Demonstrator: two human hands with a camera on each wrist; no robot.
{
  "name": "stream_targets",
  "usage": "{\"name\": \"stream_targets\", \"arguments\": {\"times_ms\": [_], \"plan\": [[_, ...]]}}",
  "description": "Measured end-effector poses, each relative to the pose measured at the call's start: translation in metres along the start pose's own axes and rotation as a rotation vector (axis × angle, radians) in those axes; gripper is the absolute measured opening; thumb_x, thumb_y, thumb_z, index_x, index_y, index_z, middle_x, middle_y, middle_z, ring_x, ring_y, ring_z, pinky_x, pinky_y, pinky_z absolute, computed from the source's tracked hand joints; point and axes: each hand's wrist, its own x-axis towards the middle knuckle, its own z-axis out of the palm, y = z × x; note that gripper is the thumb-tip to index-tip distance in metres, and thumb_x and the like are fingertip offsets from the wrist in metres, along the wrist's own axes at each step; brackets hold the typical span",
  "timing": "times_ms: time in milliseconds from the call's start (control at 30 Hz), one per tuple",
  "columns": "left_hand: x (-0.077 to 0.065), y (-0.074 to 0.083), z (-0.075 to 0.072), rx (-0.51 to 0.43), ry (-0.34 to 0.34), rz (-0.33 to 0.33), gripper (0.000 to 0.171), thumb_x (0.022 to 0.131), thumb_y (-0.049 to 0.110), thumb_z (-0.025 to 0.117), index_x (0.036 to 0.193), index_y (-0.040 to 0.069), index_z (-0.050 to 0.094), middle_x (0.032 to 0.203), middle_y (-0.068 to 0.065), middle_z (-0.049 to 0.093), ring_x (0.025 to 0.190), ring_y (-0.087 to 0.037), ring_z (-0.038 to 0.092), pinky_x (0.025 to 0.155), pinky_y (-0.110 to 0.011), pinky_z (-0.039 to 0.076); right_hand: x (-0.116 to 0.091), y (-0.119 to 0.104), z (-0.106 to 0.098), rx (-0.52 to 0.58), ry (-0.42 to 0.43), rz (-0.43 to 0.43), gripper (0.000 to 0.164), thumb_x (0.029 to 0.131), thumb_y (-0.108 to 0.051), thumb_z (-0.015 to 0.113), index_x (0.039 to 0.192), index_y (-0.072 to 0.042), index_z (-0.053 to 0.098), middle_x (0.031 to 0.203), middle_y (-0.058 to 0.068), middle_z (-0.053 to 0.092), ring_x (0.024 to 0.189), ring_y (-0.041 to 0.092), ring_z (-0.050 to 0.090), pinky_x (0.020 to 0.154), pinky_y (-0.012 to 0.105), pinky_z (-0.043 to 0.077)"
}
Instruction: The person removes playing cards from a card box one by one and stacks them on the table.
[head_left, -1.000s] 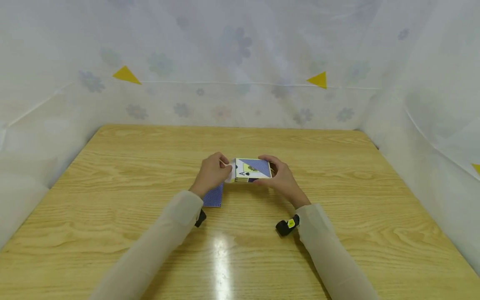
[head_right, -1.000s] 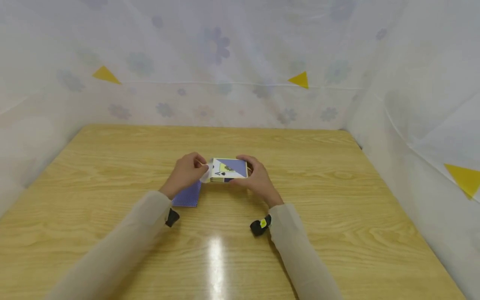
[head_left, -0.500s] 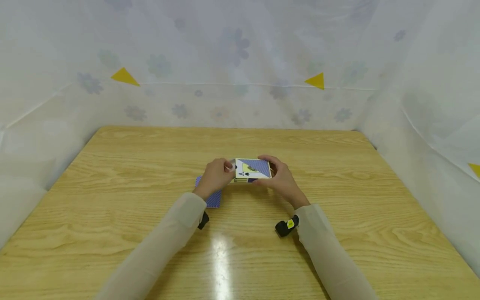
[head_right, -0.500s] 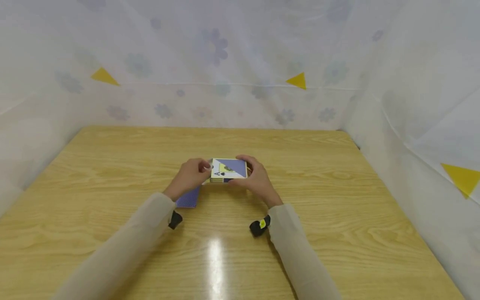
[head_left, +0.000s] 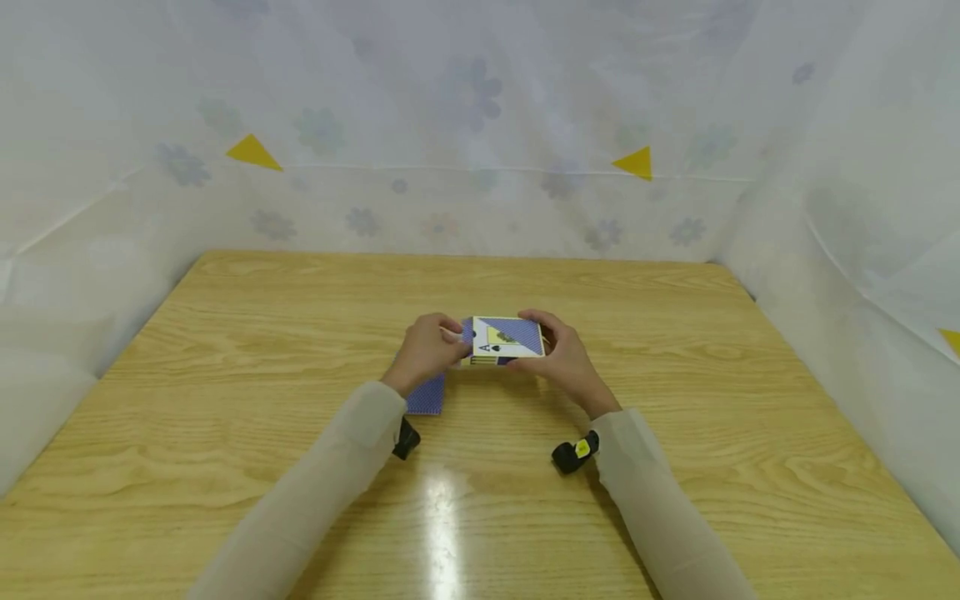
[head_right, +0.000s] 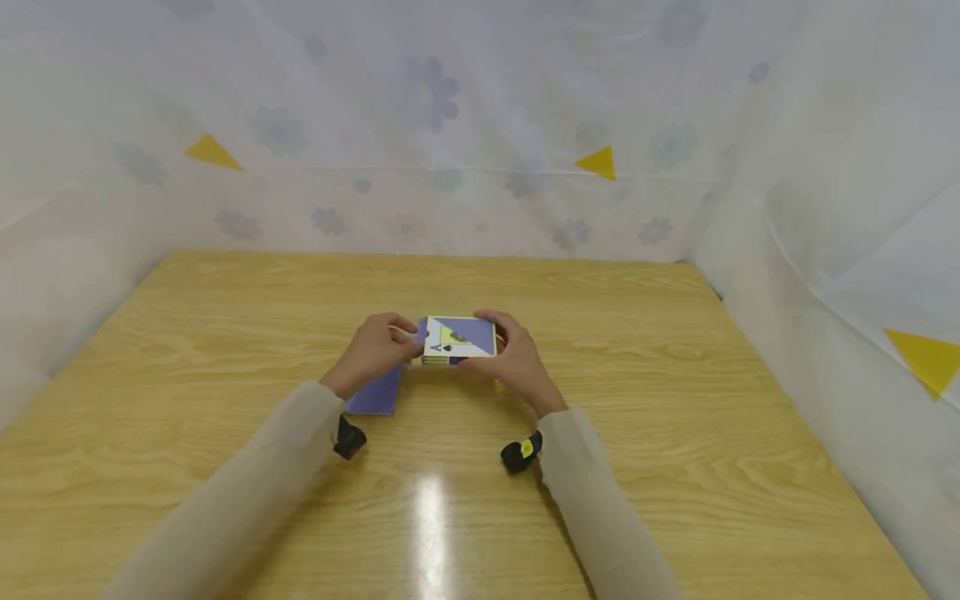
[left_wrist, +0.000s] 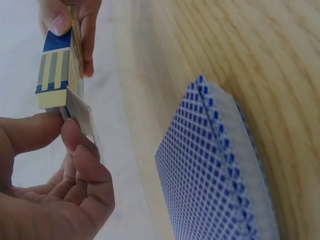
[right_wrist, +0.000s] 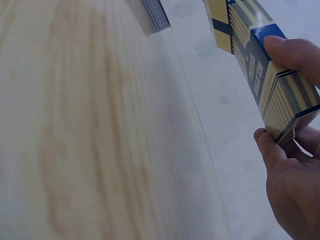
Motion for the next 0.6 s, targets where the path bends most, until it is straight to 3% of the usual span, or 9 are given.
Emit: {"name": "stream_targets", "arguments": {"times_ms": [267,600], "plan": [[-0.0038,-0.0032,-0.0042,-0.086,0.006,-0.071,0.039,0.091,0.018,0.064,0.123,0.001,0.051,0.103,-0.016,0.068,0.09,-0.031,0.065,0.079,-0.037,0.051,-0.001,-0.0009,-0.0039,-0.012,0.029,0.024,0.074,0.075,-0.002,0.078,0.139,-0.012,0.044,0.138,0.011,0.045,0.117,0.024,0.047,0.085,0.014,0.045],[-0.0049,-0.0074,-0.0059,-0.126,0.008,-0.061,0.039,0.088,0.011,0.067,0.122,0.001,0.051,0.099,-0.018,0.069,0.082,-0.028,0.065,0.071,-0.032,0.051,0.0001,-0.0018,-0.004,-0.008,0.03,0.035,0.076,0.075,-0.003,0.078,0.141,-0.008,0.041,0.137,0.012,0.045,0.117,0.023,0.047,0.086,0.014,0.045]]}}
